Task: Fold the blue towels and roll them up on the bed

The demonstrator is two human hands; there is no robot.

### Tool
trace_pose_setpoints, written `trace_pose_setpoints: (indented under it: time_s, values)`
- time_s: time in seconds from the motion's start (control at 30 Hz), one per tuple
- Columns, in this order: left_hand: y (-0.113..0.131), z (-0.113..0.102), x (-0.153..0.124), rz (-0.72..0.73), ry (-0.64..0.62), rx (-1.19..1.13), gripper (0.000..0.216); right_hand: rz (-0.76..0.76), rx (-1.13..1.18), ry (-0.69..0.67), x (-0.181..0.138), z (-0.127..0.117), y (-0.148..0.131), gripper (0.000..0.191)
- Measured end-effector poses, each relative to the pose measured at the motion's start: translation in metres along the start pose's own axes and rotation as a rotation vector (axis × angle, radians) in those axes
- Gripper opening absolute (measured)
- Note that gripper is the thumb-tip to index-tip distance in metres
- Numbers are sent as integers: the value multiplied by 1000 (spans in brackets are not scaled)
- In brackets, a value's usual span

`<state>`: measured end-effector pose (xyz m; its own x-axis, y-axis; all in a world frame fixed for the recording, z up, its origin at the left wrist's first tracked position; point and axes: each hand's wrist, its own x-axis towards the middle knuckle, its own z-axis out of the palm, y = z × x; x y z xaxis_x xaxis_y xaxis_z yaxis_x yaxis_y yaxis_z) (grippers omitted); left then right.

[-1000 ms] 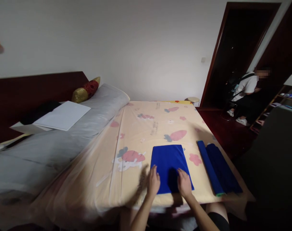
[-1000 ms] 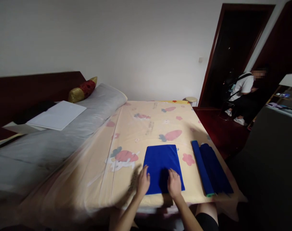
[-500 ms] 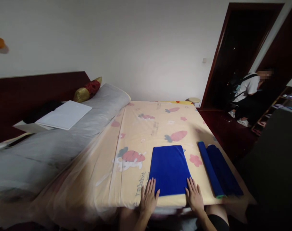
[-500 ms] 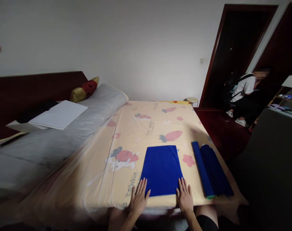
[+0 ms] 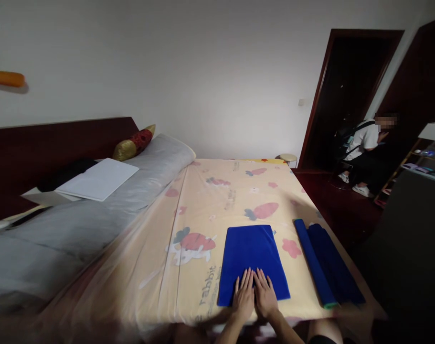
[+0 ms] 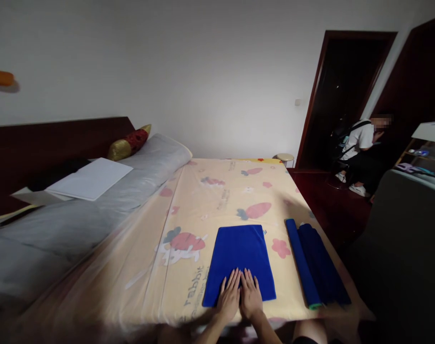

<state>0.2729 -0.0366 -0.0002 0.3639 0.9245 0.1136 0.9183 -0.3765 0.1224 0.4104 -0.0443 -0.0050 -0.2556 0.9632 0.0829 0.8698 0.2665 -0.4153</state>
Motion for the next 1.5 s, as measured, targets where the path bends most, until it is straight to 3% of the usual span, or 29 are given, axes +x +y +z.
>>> trace_pose_setpoints:
  time_s: [0.07, 0.23, 0.33, 0.43, 0.53, 0.63, 0.8, 0.9, 0.97, 1.1, 1.23, 1.37, 1.5]
  values:
    - [-7, 8, -9, -46, -2, 19, 53, 16, -26, 13, -7, 5, 9, 52]
    - [-47, 13, -47, -266, 128, 76, 56, 203, -113, 161, -43, 7, 58, 58]
    - [-69, 13, -66, -257, 197, 100, 54, 248, -133, 181, -63, 9, 83, 58]
    - [-79, 5, -68, -213, 244, 116, 54, 255, -125, 191, -66, 5, 95, 56]
    - [-75, -8, -47, -195, 257, 116, 55, 244, -105, 201, -46, -6, 87, 55]
    - [-59, -16, -11, -101, 212, 91, 54, 157, -68, 157, -10, -14, 61, 52]
    - [-30, 3, 32, -14, 159, 66, 57, 69, -22, 67, 38, -2, 16, 50]
    - [-28, 21, 33, -28, 130, 59, 54, 55, -25, 64, 42, 8, 17, 51]
    - [-36, 26, 26, -125, 130, 66, 52, 103, -50, 104, 34, 8, 30, 54]
    - [-60, 19, 8, -330, 141, 100, 53, 293, -122, 172, 8, -3, 70, 64]
    - [-71, 6, -2, -311, 144, 122, 52, 332, -155, 180, -10, -9, 90, 63]
    - [-58, 4, 5, -231, 167, 122, 53, 220, -131, 174, 1, -4, 74, 57]
    - [-37, 16, 29, -72, 156, 96, 55, 24, -51, 48, 37, 2, 43, 52]
